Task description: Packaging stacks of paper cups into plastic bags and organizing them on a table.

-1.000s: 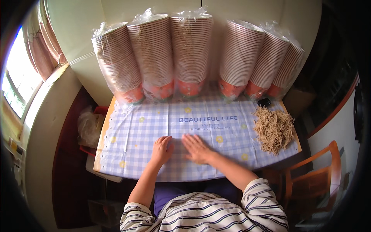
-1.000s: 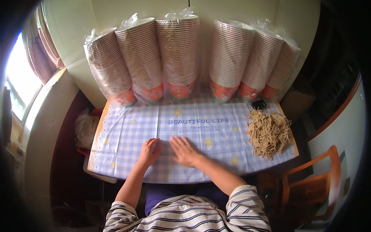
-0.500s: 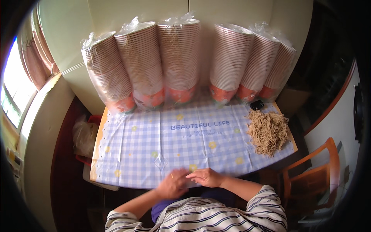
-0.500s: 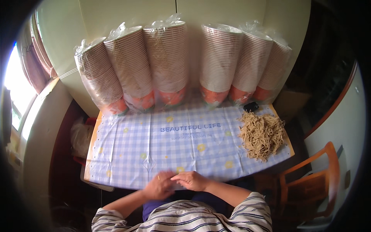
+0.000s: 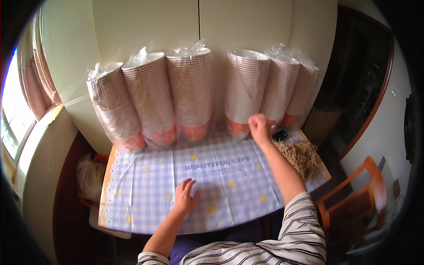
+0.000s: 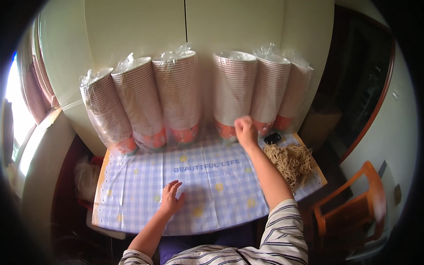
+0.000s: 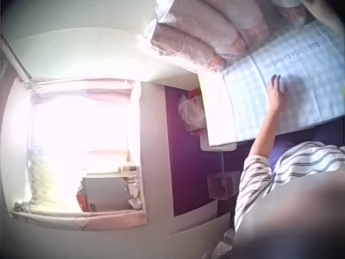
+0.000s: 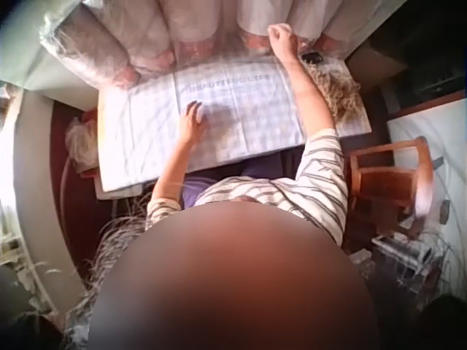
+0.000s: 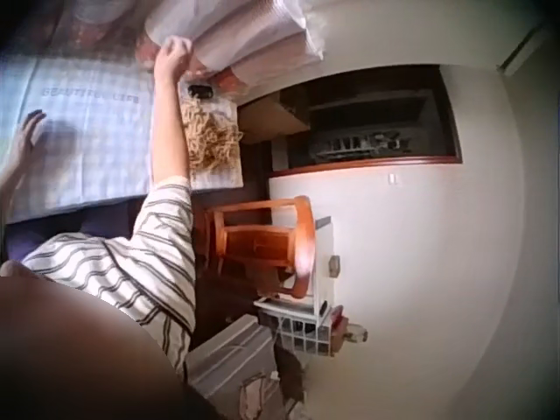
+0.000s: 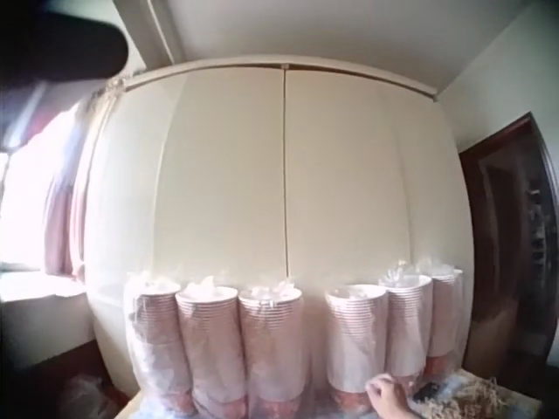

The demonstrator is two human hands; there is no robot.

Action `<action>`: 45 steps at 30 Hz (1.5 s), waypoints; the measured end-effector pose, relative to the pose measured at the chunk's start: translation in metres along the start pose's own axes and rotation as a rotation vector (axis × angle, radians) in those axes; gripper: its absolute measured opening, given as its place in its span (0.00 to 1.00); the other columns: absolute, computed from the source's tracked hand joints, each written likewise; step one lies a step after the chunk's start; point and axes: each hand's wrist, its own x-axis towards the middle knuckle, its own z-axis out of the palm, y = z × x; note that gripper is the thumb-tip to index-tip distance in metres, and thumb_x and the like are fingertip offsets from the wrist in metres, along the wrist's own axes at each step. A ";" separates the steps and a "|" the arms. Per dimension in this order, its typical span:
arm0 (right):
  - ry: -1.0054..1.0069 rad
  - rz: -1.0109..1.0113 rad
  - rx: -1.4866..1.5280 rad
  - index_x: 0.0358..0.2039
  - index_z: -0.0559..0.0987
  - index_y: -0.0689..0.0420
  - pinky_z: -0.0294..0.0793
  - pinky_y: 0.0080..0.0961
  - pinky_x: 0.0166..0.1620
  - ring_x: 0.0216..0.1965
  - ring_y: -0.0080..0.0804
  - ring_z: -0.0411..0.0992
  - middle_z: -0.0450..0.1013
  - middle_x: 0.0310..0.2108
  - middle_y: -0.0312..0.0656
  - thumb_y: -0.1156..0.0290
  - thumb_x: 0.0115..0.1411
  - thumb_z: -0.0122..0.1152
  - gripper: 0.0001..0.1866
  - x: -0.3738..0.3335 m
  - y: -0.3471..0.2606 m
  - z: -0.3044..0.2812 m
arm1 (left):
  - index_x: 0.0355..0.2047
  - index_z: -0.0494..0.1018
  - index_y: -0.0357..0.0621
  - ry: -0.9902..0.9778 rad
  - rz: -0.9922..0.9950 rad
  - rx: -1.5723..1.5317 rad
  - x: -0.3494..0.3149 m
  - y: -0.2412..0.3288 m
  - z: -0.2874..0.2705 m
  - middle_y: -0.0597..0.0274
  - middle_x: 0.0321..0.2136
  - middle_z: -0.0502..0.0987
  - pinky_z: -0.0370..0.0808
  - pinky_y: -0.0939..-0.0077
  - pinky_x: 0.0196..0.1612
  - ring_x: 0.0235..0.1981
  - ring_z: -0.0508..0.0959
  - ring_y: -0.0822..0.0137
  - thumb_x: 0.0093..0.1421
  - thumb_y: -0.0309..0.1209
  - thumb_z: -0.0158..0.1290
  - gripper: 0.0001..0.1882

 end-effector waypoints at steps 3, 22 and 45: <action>0.269 -0.218 -0.233 0.34 0.76 0.57 0.70 0.36 0.44 0.41 0.44 0.70 0.70 0.38 0.44 0.71 0.53 0.62 0.08 0.105 -0.035 -0.038 | 0.47 0.69 0.41 -0.042 -0.008 0.185 -0.001 -0.005 0.016 0.51 0.50 0.69 0.61 0.56 0.57 0.54 0.66 0.51 0.50 0.38 0.57 0.24; -0.460 -0.037 -0.415 0.32 0.77 0.61 0.71 0.38 0.40 0.38 0.51 0.73 0.75 0.33 0.54 0.62 0.44 0.70 0.19 0.231 -0.069 -0.034 | 0.45 0.71 0.40 -0.077 -0.011 0.171 0.004 0.005 0.008 0.54 0.49 0.69 0.60 0.58 0.57 0.55 0.65 0.52 0.51 0.39 0.57 0.23; -0.834 0.060 0.098 0.37 0.77 0.60 0.70 0.24 0.35 0.29 0.26 0.70 0.73 0.27 0.38 0.59 0.49 0.70 0.21 0.171 -0.243 -0.155 | 0.44 0.72 0.43 -0.087 -0.037 0.230 -0.003 -0.007 0.017 0.54 0.50 0.70 0.60 0.59 0.59 0.55 0.66 0.54 0.51 0.41 0.57 0.22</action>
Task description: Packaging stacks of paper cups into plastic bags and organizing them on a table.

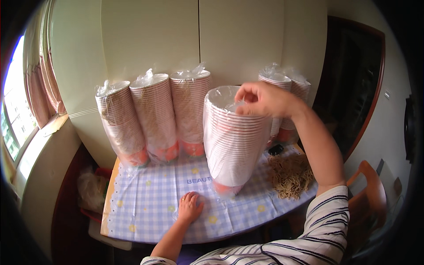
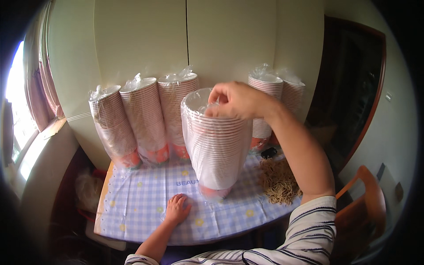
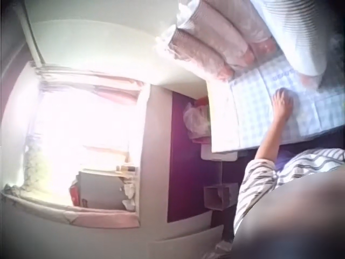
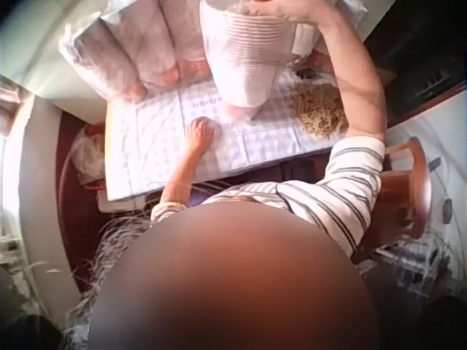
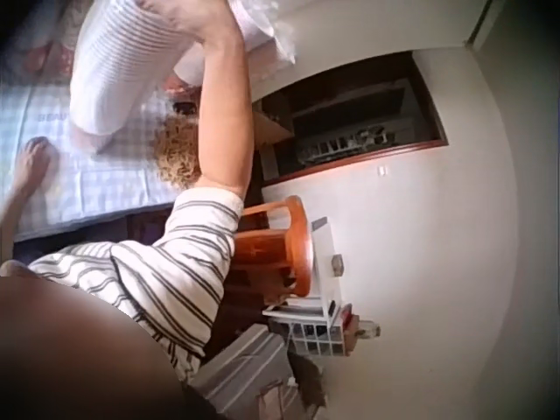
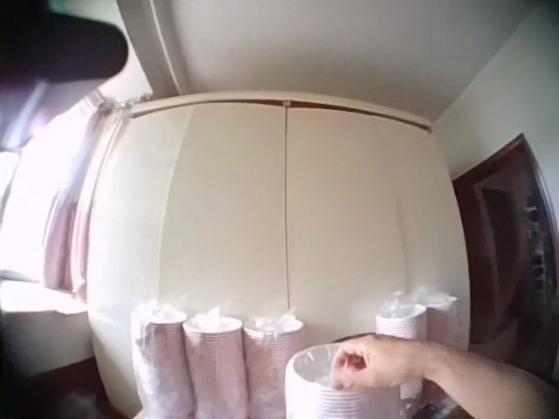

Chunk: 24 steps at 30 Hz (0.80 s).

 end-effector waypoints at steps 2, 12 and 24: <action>-0.001 0.003 0.037 0.45 0.75 0.59 0.71 0.23 0.36 0.31 0.27 0.70 0.73 0.33 0.42 0.61 0.49 0.68 0.24 0.015 0.019 -0.013 | 0.44 0.73 0.43 0.017 0.001 -0.032 -0.001 -0.003 0.000 0.55 0.50 0.70 0.60 0.59 0.59 0.56 0.66 0.54 0.51 0.40 0.57 0.22; -0.200 -0.036 -0.058 0.35 0.79 0.61 0.73 0.22 0.32 0.26 0.22 0.72 0.76 0.27 0.36 0.73 0.48 0.64 0.12 0.050 0.042 -0.010 | 0.41 0.74 0.46 0.093 0.052 -0.332 0.016 -0.015 -0.009 0.52 0.48 0.71 0.71 0.59 0.50 0.50 0.71 0.50 0.48 0.30 0.60 0.18; 0.261 -0.005 0.379 0.36 0.75 0.61 0.69 0.19 0.30 0.26 0.21 0.71 0.75 0.29 0.38 0.74 0.59 0.53 0.07 0.027 0.018 -0.033 | 0.43 0.74 0.37 0.312 0.405 -0.549 0.224 0.129 -0.264 0.48 0.40 0.76 0.74 0.68 0.44 0.41 0.77 0.58 0.55 0.35 0.56 0.18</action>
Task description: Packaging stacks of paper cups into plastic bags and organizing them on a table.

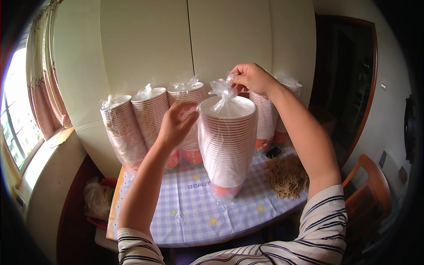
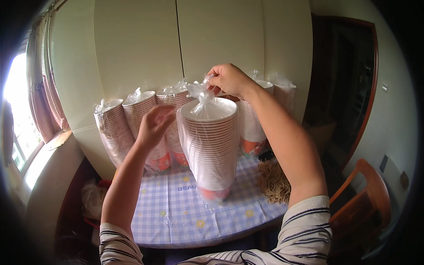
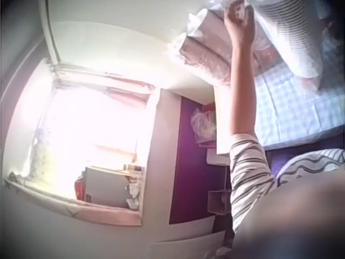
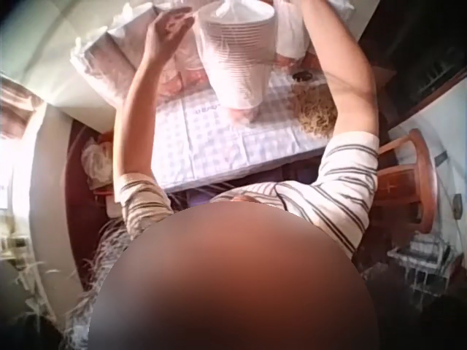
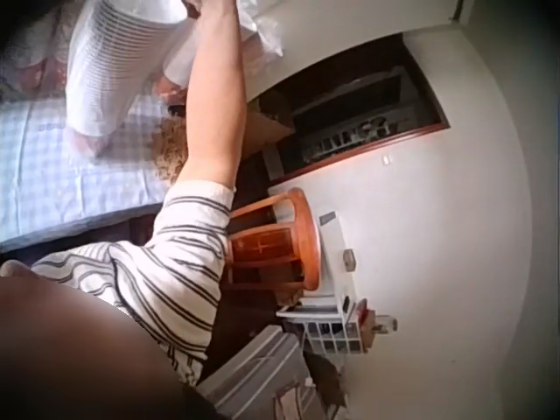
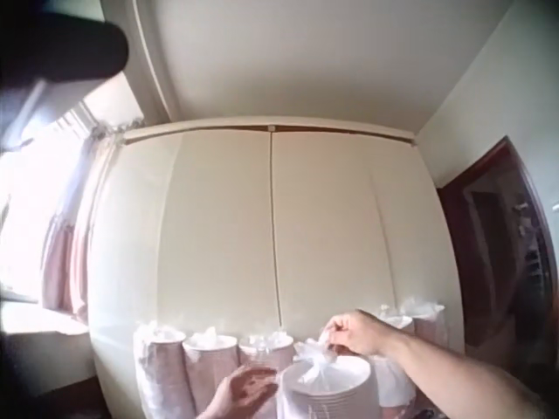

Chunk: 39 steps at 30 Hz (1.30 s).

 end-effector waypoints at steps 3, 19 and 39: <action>0.053 -0.025 -0.008 0.36 0.75 0.65 0.73 0.22 0.30 0.25 0.25 0.72 0.75 0.29 0.42 0.75 0.59 0.53 0.08 0.000 -0.007 0.003 | 0.44 0.73 0.34 -0.112 -0.001 0.133 0.041 0.024 0.019 0.46 0.41 0.76 0.73 0.67 0.46 0.42 0.78 0.56 0.52 0.40 0.59 0.25; 0.099 -0.057 0.339 0.41 0.75 0.62 0.69 0.21 0.43 0.38 0.22 0.69 0.74 0.34 0.37 0.72 0.55 0.55 0.13 -0.011 0.024 0.012 | 0.38 0.76 0.33 -0.325 -0.377 -0.317 0.104 0.056 0.031 0.59 0.27 0.77 0.72 0.82 0.26 0.26 0.75 0.73 0.54 0.36 0.61 0.18; -0.008 -0.074 -0.634 0.26 0.79 0.57 0.70 0.44 0.40 0.31 0.46 0.75 0.76 0.26 0.47 0.56 0.62 0.49 0.19 -0.006 0.052 0.044 | 0.30 0.76 0.31 0.329 -0.108 -0.086 0.140 0.038 -0.010 0.59 0.19 0.77 0.72 0.78 0.23 0.18 0.74 0.73 0.51 0.32 0.60 0.14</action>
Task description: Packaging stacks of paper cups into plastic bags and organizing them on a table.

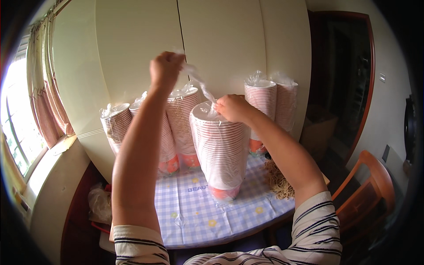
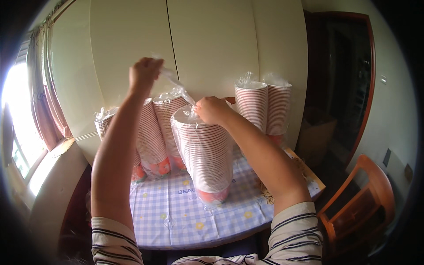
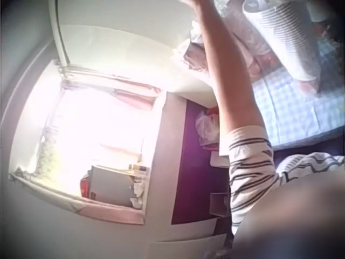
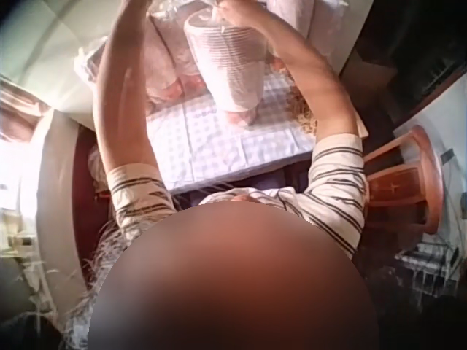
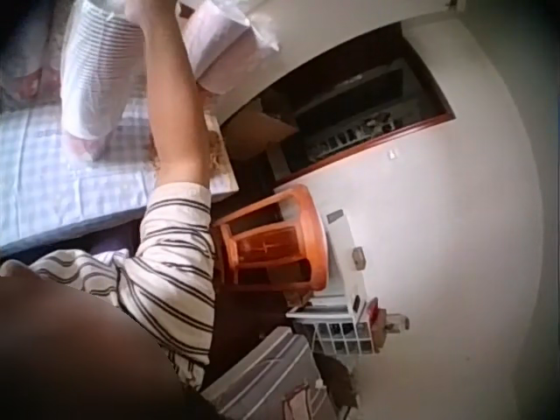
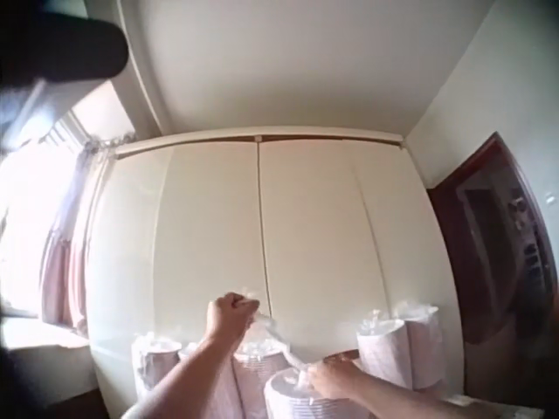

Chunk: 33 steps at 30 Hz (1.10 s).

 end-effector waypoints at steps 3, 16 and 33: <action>0.056 0.074 0.082 0.24 0.78 0.59 0.71 0.41 0.38 0.28 0.44 0.75 0.75 0.22 0.47 0.57 0.61 0.51 0.19 -0.003 0.000 -0.007 | 0.35 0.74 0.30 -0.025 -0.079 -0.070 0.009 0.017 -0.020 0.58 0.22 0.77 0.73 0.81 0.25 0.22 0.75 0.73 0.52 0.32 0.61 0.16; 0.323 0.118 0.618 0.58 0.65 0.65 0.57 0.26 0.61 0.60 0.36 0.61 0.64 0.57 0.53 0.46 0.61 0.50 0.36 -0.036 0.045 0.001 | 0.64 0.49 0.37 -0.137 -0.270 -0.127 -0.091 -0.090 -0.010 0.45 0.64 0.51 0.48 0.58 0.66 0.66 0.51 0.51 0.59 0.61 0.41 0.46; 0.448 0.458 1.236 0.61 0.60 0.63 0.49 0.25 0.63 0.61 0.30 0.54 0.59 0.60 0.43 0.53 0.70 0.28 0.30 -0.160 0.110 0.244 | 0.64 0.46 0.31 -0.216 -0.239 -0.202 -0.386 -0.215 0.050 0.42 0.63 0.52 0.46 0.65 0.65 0.65 0.51 0.50 0.64 0.54 0.36 0.41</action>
